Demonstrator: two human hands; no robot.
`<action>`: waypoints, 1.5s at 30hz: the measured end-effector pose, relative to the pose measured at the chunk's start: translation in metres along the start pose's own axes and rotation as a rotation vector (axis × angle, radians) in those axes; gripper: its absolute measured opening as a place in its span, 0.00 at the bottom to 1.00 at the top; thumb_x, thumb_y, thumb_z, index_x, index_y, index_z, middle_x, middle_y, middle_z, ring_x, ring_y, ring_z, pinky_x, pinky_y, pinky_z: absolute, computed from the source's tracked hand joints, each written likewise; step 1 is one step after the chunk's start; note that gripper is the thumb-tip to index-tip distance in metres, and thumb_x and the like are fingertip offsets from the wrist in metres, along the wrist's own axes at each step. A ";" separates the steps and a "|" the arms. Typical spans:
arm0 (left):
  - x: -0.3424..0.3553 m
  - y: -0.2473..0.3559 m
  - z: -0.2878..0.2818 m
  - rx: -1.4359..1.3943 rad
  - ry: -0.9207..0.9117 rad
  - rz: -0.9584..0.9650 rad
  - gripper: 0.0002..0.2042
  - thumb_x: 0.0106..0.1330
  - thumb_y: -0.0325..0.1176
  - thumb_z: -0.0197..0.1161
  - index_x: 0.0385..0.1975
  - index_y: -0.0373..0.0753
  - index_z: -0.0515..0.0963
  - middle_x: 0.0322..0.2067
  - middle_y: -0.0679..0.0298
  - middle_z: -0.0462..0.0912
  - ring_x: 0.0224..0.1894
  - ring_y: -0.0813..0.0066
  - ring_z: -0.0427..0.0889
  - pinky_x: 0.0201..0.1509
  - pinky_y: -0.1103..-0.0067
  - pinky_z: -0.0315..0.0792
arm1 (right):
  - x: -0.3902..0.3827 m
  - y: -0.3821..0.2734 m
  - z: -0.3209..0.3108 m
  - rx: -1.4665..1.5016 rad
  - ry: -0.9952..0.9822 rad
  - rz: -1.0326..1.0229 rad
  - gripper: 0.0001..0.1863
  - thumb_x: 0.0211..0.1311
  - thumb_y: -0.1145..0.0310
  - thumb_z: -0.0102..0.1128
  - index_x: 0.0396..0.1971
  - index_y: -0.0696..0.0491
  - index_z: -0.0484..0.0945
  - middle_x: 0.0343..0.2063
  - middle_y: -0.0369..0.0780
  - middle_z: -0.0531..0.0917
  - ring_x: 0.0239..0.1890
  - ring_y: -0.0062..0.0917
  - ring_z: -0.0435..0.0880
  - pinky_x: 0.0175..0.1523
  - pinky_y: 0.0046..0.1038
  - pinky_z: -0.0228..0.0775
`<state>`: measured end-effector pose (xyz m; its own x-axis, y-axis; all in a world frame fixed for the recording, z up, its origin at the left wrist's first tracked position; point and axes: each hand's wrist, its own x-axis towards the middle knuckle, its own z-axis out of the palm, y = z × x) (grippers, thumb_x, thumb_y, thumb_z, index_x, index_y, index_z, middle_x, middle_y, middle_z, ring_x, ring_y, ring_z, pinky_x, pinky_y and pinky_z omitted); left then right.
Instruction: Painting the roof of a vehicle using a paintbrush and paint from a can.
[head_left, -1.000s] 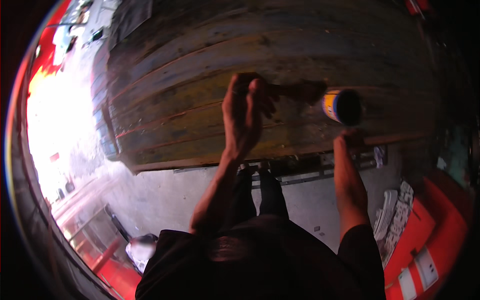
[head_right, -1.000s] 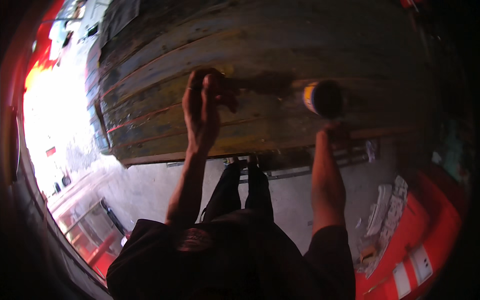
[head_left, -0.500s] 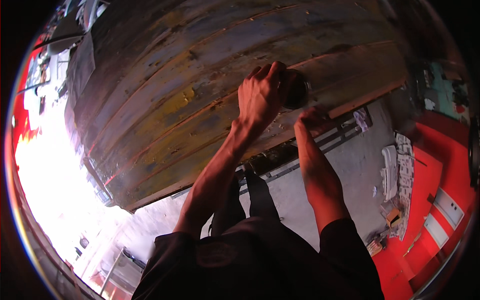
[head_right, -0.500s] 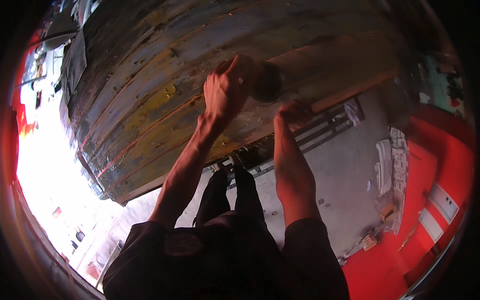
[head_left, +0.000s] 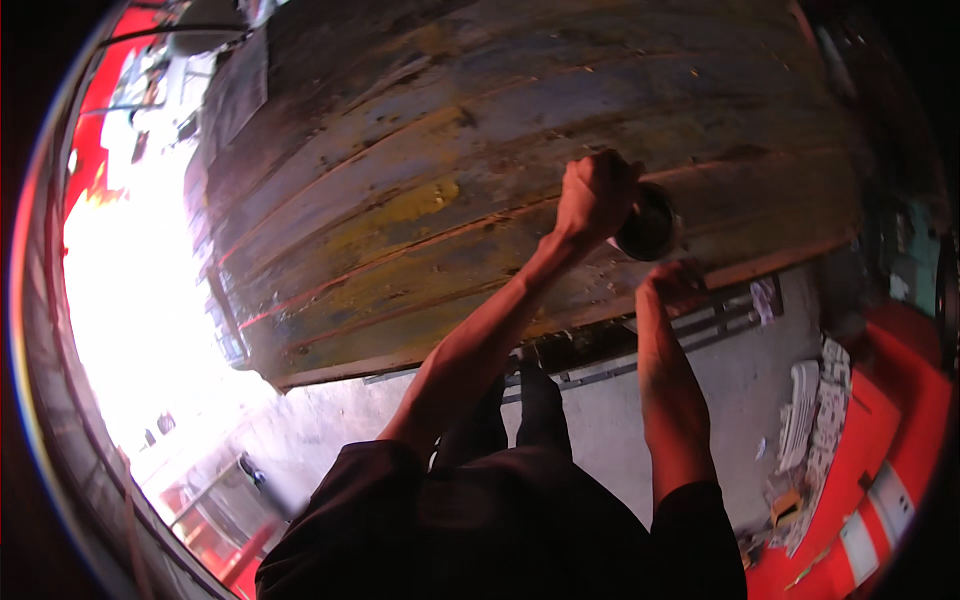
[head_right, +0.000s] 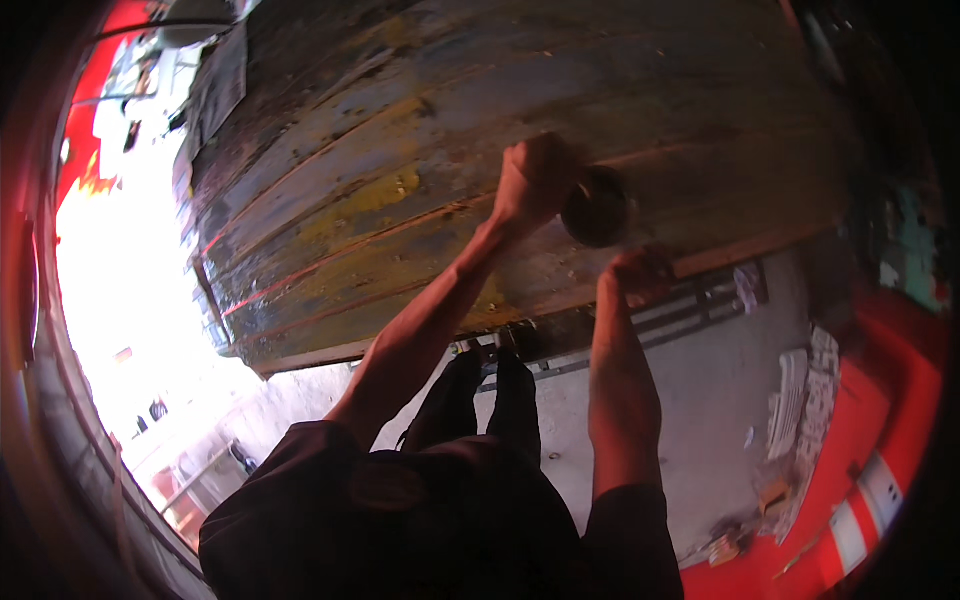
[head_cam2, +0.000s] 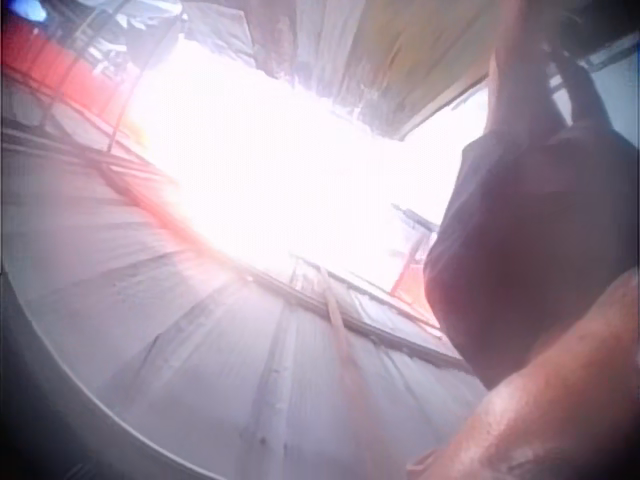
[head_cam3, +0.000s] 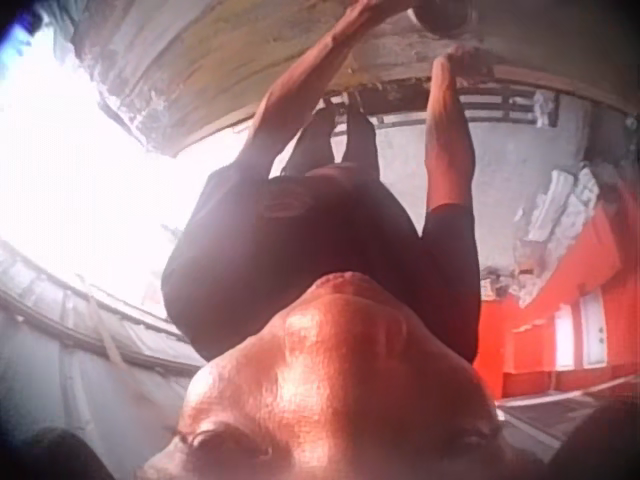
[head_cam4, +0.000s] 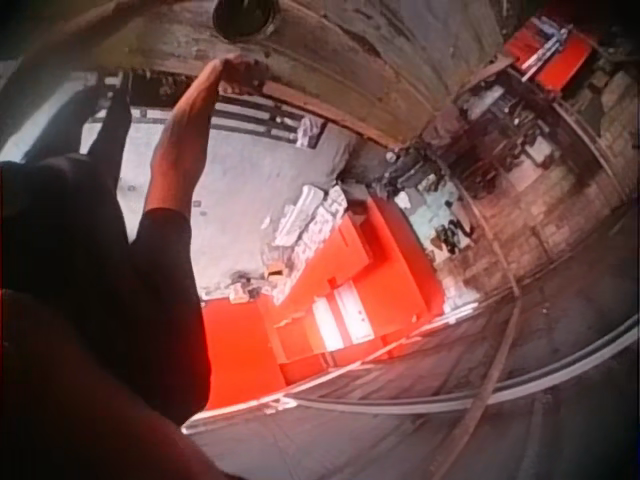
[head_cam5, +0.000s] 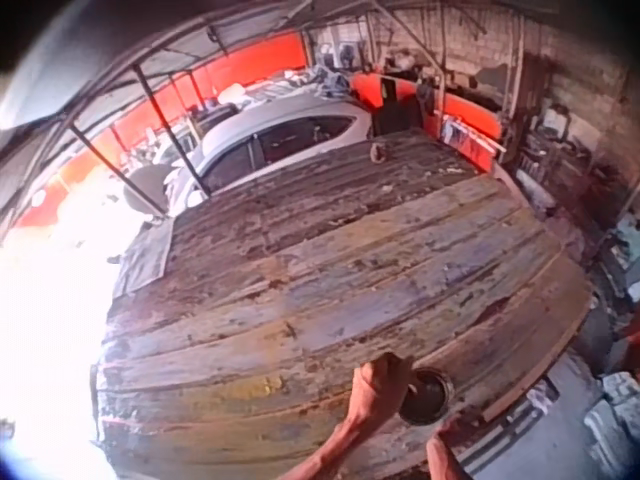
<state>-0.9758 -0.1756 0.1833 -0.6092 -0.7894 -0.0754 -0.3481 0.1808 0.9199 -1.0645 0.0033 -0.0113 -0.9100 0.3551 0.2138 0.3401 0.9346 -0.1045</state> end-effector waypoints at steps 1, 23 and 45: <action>0.003 -0.023 -0.006 0.161 0.152 0.184 0.15 0.63 0.36 0.59 0.20 0.31 0.79 0.21 0.50 0.82 0.27 0.53 0.84 0.34 0.68 0.77 | -0.010 -0.009 -0.004 0.012 -0.035 -0.059 0.15 0.60 0.52 0.54 0.33 0.49 0.76 0.29 0.36 0.81 0.28 0.29 0.83 0.28 0.32 0.75; -0.029 -0.156 -0.274 -0.453 0.699 -0.305 0.20 0.73 0.45 0.50 0.30 0.32 0.76 0.22 0.61 0.77 0.19 0.75 0.72 0.20 0.76 0.70 | -0.001 0.012 0.017 -0.420 0.000 -0.558 0.16 0.60 0.55 0.55 0.42 0.49 0.75 0.38 0.37 0.81 0.36 0.30 0.83 0.38 0.36 0.75; -0.170 -0.315 -0.519 -0.178 0.978 -0.463 0.20 0.68 0.44 0.58 0.25 0.29 0.79 0.18 0.58 0.81 0.15 0.68 0.80 0.21 0.73 0.81 | 0.015 0.015 -0.028 -0.828 -0.279 -0.940 0.21 0.62 0.62 0.50 0.55 0.50 0.69 0.54 0.41 0.77 0.49 0.38 0.81 0.52 0.42 0.72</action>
<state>-0.3927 -0.4022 0.1061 0.4101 -0.8975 -0.1620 -0.2415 -0.2781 0.9297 -1.0664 0.0229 0.0173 -0.8639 -0.3682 -0.3436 -0.5028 0.5934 0.6285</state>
